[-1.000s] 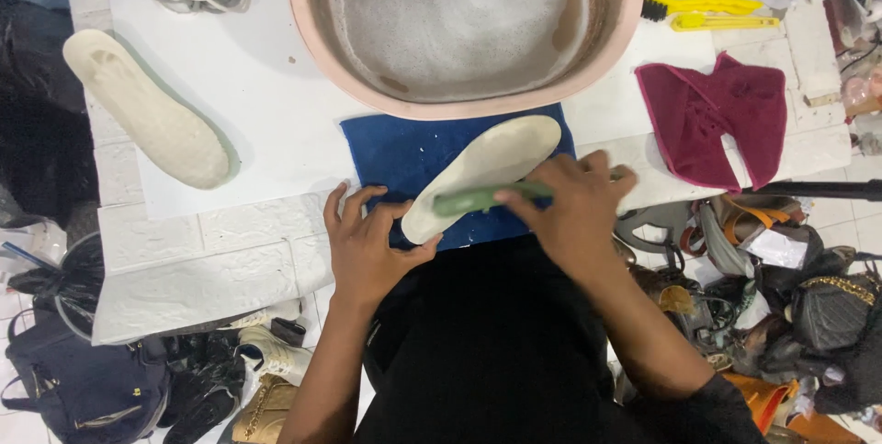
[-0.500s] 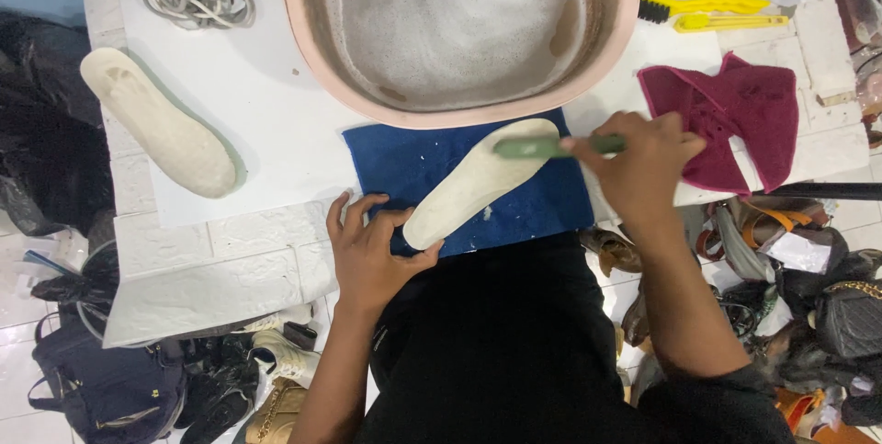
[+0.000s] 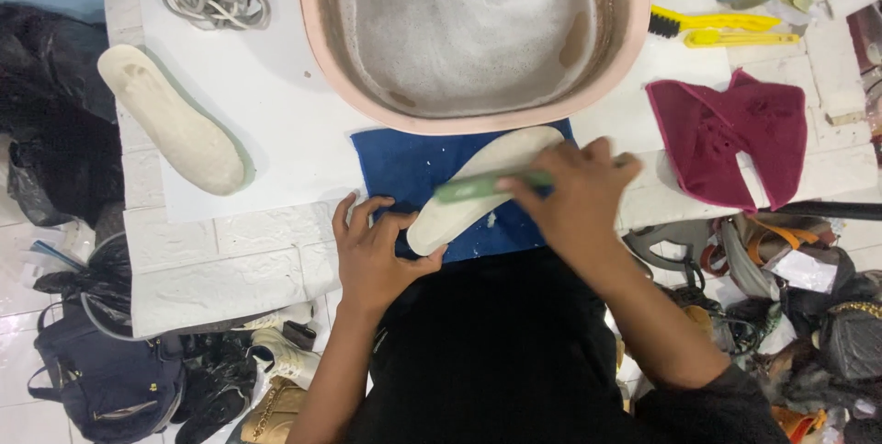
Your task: The person scrubs a white shoe insole with a green brush and a blue brush, dipping the brushes into a basin of soapy water. They wipe the insole with a maroon cloth and repeat the scrubbing process on both sides of the insole.
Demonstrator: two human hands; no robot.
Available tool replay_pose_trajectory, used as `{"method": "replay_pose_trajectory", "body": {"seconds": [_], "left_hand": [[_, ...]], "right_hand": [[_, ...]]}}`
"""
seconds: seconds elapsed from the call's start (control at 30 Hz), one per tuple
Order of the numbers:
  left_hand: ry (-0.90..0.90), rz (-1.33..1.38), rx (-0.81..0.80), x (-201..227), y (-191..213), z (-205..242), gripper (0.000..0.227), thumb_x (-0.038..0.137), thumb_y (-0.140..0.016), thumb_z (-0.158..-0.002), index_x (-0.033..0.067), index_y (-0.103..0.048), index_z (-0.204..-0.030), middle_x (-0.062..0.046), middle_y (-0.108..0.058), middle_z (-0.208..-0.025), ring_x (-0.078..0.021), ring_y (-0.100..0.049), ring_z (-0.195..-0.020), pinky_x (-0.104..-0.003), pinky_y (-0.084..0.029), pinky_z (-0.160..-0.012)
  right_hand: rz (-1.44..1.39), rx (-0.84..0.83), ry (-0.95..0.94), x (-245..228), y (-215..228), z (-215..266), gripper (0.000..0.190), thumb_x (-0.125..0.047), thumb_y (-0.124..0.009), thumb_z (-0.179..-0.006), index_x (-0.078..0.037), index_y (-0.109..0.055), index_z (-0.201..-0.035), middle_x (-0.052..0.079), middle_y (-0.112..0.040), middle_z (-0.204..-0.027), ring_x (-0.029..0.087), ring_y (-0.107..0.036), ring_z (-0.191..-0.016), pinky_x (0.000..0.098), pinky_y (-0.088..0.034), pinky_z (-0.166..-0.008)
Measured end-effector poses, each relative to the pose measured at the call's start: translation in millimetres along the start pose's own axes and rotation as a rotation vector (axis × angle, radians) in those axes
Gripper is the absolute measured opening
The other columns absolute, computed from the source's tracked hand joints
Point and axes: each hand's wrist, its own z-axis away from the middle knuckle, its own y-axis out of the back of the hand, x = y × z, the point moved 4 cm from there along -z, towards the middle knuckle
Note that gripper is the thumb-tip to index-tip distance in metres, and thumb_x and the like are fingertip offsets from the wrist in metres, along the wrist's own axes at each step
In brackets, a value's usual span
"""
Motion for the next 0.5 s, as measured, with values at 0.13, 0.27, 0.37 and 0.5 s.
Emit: {"method": "replay_pose_trajectory", "body": {"seconds": [0.13,0.27,0.37,0.5], "left_hand": [[0.004,-0.001,-0.003,3.0,2.8,-3.1,0.050,0.046,-0.094,-0.062,0.0142,-0.071,-0.093,0.000,-0.076,-0.078,-0.0243,-0.066,-0.107,-0.062,-0.039,-0.112],[0.013,0.019,0.036,1.8,1.1,-0.9,0.051,0.046,-0.095,-0.060,0.0137,-0.071,-0.090,-0.001,-0.077,-0.077,-0.0248,-0.067,-0.105,-0.062,-0.039,-0.111],[0.001,0.013,0.052,4.2,3.2,-0.8,0.050,0.048,-0.094,-0.060,0.0146,-0.071,-0.090,-0.001,-0.076,-0.075,-0.0245,-0.067,-0.105,-0.062,-0.040,-0.111],[0.009,-0.030,0.063,8.4,12.5,3.6,0.051,0.049,-0.094,-0.060,0.0167,-0.072,-0.093,0.000,-0.076,-0.079,-0.0246,-0.065,-0.110,-0.065,-0.036,-0.112]], "right_hand": [[-0.059,-0.033,0.030,24.3,-7.4,-7.7,0.036,-0.044,-0.095,-0.070,-0.020,-0.072,-0.082,0.003,-0.066,-0.073,0.035,-0.061,-0.082,0.0627,-0.035,-0.080],[0.097,0.083,-0.020,27.1,5.7,-7.7,0.040,-0.047,-0.097,-0.085,-0.018,-0.069,-0.084,0.002,-0.062,-0.072,0.031,-0.058,-0.081,0.0522,-0.033,-0.084],[0.087,0.001,0.048,-9.2,5.7,13.0,0.040,-0.054,-0.091,-0.079,-0.020,-0.069,-0.083,0.001,-0.061,-0.070,0.031,-0.058,-0.083,0.0593,-0.032,-0.086],[-0.188,-0.010,-0.070,22.3,24.0,8.2,0.032,-0.032,-0.098,-0.077,-0.015,-0.072,-0.084,0.005,-0.064,-0.069,0.034,-0.059,-0.082,0.0551,-0.029,-0.088]]}}
